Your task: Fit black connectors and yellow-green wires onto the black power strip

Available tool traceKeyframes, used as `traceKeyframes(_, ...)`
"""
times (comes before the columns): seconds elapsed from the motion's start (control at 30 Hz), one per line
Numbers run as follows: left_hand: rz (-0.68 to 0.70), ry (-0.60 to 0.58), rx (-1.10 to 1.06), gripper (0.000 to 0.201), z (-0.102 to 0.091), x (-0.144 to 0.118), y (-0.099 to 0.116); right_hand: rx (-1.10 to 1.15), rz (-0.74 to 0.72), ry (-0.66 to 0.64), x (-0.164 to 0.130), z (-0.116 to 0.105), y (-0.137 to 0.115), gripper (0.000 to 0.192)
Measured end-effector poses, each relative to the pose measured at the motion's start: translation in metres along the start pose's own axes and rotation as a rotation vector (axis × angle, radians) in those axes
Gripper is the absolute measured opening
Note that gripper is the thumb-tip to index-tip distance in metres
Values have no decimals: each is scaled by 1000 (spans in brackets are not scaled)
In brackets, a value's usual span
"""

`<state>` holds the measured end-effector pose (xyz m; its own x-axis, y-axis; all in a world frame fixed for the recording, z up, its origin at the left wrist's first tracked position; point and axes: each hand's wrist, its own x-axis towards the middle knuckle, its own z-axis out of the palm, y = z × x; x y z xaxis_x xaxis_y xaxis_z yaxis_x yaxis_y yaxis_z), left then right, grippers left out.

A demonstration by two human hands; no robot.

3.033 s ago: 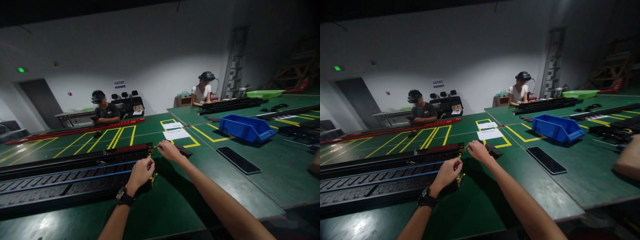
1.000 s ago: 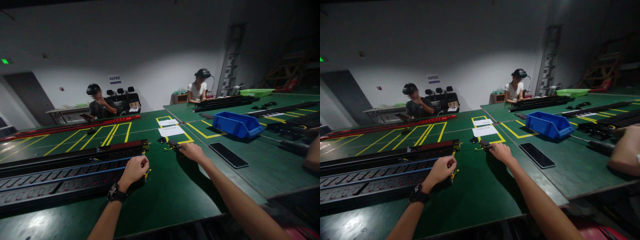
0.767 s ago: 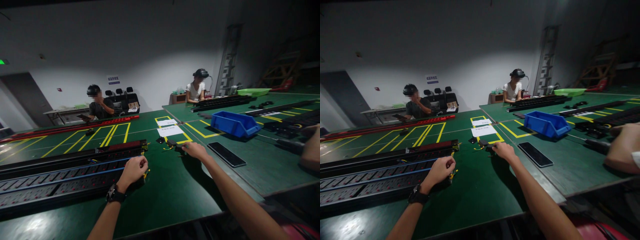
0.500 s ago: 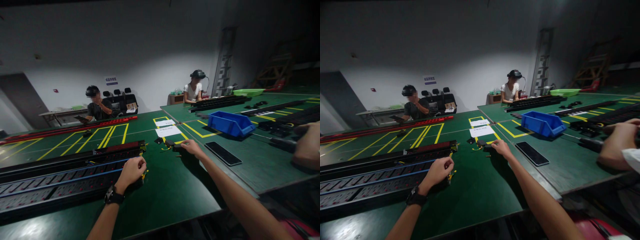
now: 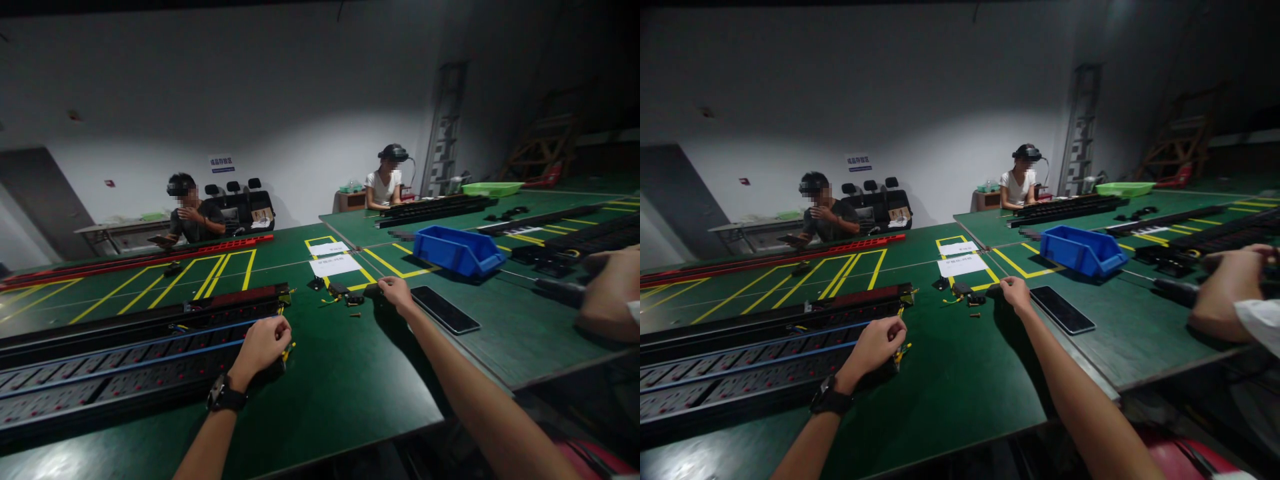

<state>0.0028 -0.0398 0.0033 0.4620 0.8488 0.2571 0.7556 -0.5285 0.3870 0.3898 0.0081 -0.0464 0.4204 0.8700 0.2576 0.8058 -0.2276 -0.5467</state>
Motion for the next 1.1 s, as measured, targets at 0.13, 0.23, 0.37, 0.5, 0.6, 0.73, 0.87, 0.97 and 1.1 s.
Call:
traceKeyframes(0.13, 0, 2, 4, 16, 0, 0, 0, -111, 114, -56, -4, 1, 0, 39)
traceKeyframes(0.23, -5, -2, 9, 16, 0, 0, 1, -207, 97, -111, -9, 2, -5, 42)
traceKeyframes(0.37, -5, -1, 0, 17, -1, 0, 1, -242, 44, -121, -15, -2, -15, 49)
traceKeyframes(0.5, -10, 3, -10, 17, 0, 0, 1, -225, 16, -58, -22, -8, -27, 47)
traceKeyframes(0.6, -6, 1, -13, 17, 0, 0, 1, -206, -63, -54, -26, -7, -37, 44)
traceKeyframes(0.73, -5, 4, -13, 17, 1, 0, -1, -206, -147, -116, -31, -2, -46, 39)
traceKeyframes(0.87, 2, 5, -12, 17, 1, 0, -2, -179, -277, -177, -35, 0, -51, 34)
traceKeyframes(0.97, 4, 4, -13, 17, 1, 0, -2, -158, -371, -210, -38, -1, -53, 33)
traceKeyframes(1.1, 0, 5, -15, 16, 0, 0, 0, -135, -436, -230, -40, 1, -53, 28)
